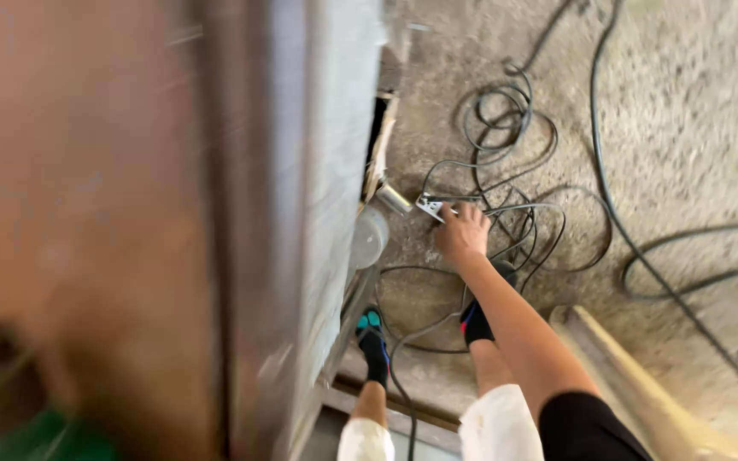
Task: The person takes a green electric drill from a toolbox, plugs its cord into a power strip on the floor, and drills holes into metal angle bars laid across a workbench. They steady the bars with one hand while drilling, change drill bits, and use a hammer on the bars between drilling.
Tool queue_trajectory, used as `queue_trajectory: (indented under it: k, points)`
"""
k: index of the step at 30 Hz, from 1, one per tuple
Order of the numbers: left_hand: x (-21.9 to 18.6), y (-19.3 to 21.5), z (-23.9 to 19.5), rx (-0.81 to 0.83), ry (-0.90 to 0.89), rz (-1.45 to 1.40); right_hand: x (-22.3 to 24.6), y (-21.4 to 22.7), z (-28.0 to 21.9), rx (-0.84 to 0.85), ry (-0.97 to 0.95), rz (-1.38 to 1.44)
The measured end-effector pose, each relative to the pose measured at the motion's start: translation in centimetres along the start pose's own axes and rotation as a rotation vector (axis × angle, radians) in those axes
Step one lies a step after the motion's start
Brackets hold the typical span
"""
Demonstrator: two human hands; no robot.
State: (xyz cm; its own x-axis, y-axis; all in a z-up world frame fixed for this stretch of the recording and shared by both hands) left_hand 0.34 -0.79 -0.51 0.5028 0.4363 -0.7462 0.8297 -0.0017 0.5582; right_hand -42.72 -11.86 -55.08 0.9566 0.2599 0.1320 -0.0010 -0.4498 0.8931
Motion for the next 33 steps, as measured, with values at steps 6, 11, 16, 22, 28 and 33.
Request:
queue_trajectory:
  k: [6,11,16,22,28,33]
  points:
    - [-13.5,-8.7,-3.2,-0.401,0.241,0.449,-5.3,12.7,-10.3,0.185,-0.332,0.596]
    - [-14.3,-7.4,-3.7,-0.353,0.251,0.331,-2.6,33.0,-19.1,0.028,-0.347,0.992]
    - [-14.1,-6.6,-4.8,-0.346,0.212,0.326,9.8,51.5,-27.8,-0.183,0.157,0.817]
    - [-13.2,-5.6,-6.1,-0.336,0.243,0.247,21.3,55.4,-34.4,-0.231,0.527,0.314]
    - [-12.9,-4.8,-7.0,-0.325,0.235,0.068,25.1,55.8,-35.5,0.128,0.265,0.032]
    - [-18.0,-3.3,-11.7,-0.433,0.244,-0.078,24.6,57.3,-38.8,0.09,0.206,-0.164]
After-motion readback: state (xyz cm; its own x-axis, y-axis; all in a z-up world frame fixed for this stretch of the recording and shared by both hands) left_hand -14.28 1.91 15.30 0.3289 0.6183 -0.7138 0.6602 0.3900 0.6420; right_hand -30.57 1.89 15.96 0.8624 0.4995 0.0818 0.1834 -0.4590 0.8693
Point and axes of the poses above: each hand's wrist, its own z-axis towards the middle knuckle, its own y-axis out of the back of the hand, x = y × z, the point moved 1 cm from there along z, towards the middle knuckle, and after that the axes turned 12 degrees about -y, right-handed, at the moved point
